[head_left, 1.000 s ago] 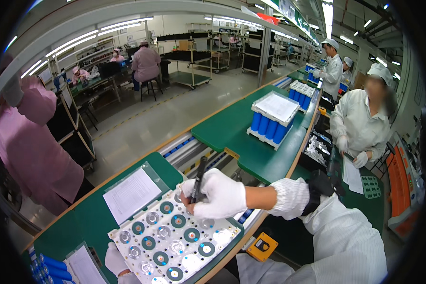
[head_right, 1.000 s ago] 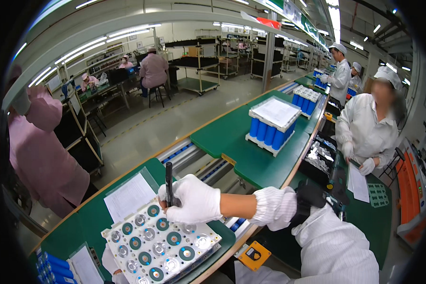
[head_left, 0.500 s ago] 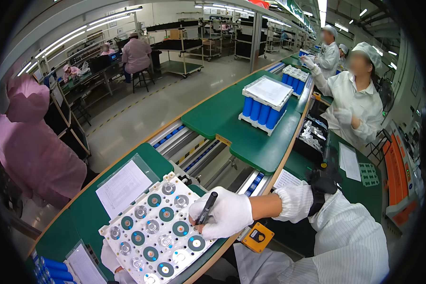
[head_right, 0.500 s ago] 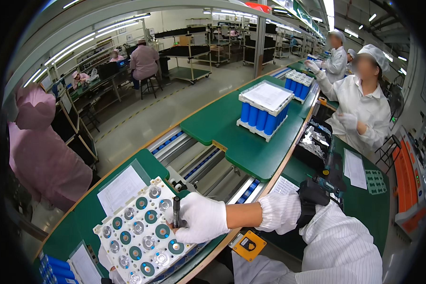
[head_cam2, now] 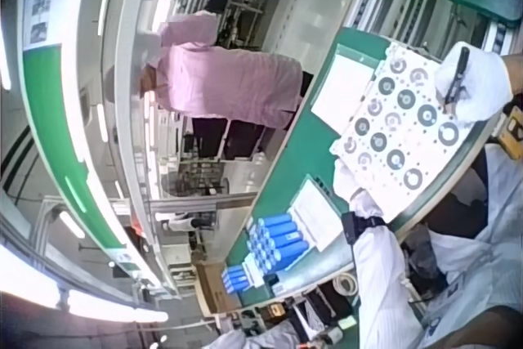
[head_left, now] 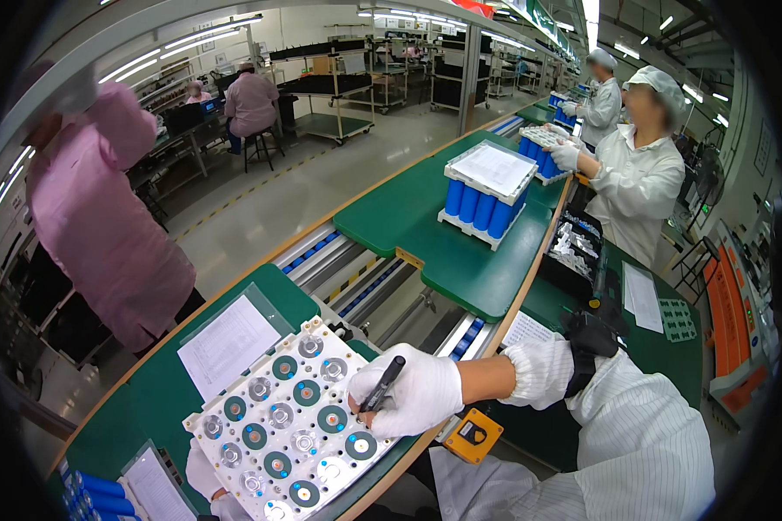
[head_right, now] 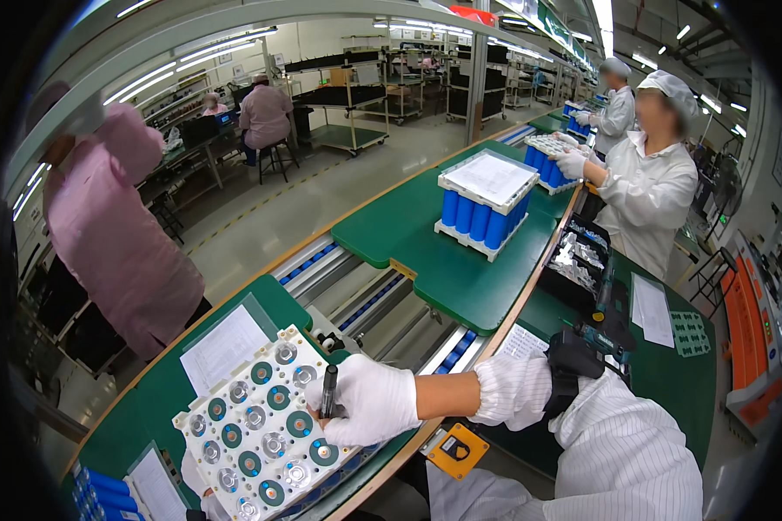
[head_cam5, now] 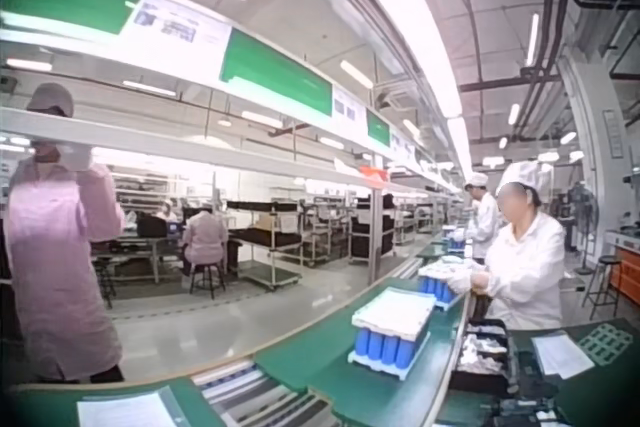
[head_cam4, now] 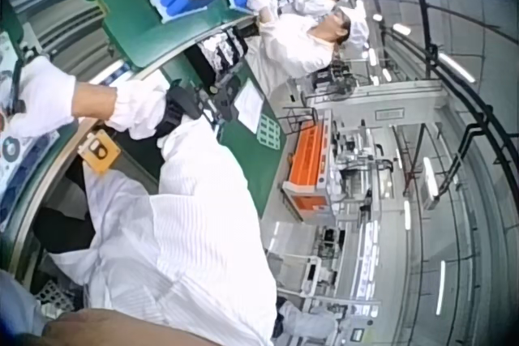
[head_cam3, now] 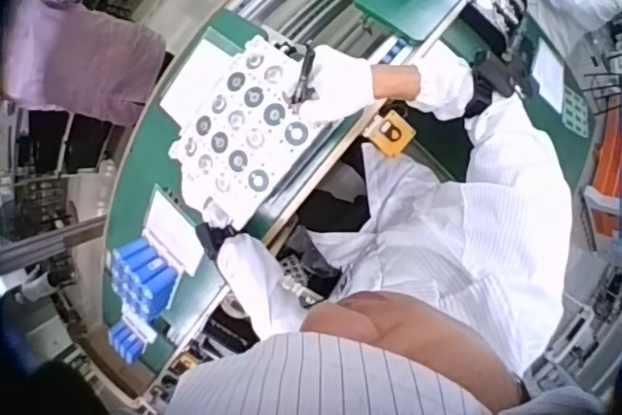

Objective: Assembling lithium-ion battery packs into plastic housings, securing them with screws, and marking for quality control.

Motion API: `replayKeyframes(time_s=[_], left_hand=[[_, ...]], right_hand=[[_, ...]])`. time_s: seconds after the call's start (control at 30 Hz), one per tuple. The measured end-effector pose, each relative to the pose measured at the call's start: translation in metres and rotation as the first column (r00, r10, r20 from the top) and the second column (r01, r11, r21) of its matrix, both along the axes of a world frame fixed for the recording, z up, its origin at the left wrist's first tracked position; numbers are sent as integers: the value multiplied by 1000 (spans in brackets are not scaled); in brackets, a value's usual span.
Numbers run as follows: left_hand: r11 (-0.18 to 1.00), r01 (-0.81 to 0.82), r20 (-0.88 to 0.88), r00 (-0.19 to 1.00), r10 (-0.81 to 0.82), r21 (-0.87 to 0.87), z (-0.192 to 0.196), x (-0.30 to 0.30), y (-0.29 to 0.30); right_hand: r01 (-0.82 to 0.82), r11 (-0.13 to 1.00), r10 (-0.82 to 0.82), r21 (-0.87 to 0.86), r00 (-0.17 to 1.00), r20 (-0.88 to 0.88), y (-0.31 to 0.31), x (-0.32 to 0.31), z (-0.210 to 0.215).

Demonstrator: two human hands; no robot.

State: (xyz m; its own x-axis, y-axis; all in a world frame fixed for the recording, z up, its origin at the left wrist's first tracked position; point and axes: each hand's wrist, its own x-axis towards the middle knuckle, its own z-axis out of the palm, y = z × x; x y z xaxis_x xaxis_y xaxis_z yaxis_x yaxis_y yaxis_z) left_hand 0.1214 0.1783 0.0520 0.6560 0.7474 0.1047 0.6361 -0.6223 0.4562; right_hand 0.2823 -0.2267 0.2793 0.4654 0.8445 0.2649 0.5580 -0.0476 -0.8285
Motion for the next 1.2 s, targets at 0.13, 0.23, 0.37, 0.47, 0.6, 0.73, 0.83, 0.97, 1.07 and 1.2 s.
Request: replayKeyframes(time_s=[0.13,0.23,0.37,0.47,0.6,0.73,0.83,0.97,1.07,1.2], left_hand=[[1000,8,36,999,-7,-30,-6,-4,4],[986,30,188,982,2,-165,-19,-14,7],[985,-57,-60,996,68,165,85,18,-73],[954,-96,47,995,86,283,68,13,-64],[981,-92,-27,995,98,170,68,10,-61],[967,-95,-43,993,109,236,66,7,-59],[968,-90,-39,994,102,235,72,10,-62],[972,-93,-51,993,106,216,74,11,-63],[973,-103,-72,990,120,206,75,11,-64],[971,-100,-53,992,114,218,72,11,-62]], right_hand=[[32,999,-33,40,999,14,-1,-1,3],[45,998,-39,40,991,-128,0,-19,34],[41,984,-27,171,996,-84,13,-54,40],[-76,996,72,-55,995,-75,37,-62,38],[-41,999,39,-29,998,-51,57,-64,18],[-33,998,26,-57,993,-117,65,-69,16],[-72,994,58,-88,986,-156,71,-72,21],[-113,980,89,-165,985,-147,76,-72,21],[-105,989,91,-100,987,-130,74,-72,12],[-112,989,100,-95,987,-125,75,-72,10]])
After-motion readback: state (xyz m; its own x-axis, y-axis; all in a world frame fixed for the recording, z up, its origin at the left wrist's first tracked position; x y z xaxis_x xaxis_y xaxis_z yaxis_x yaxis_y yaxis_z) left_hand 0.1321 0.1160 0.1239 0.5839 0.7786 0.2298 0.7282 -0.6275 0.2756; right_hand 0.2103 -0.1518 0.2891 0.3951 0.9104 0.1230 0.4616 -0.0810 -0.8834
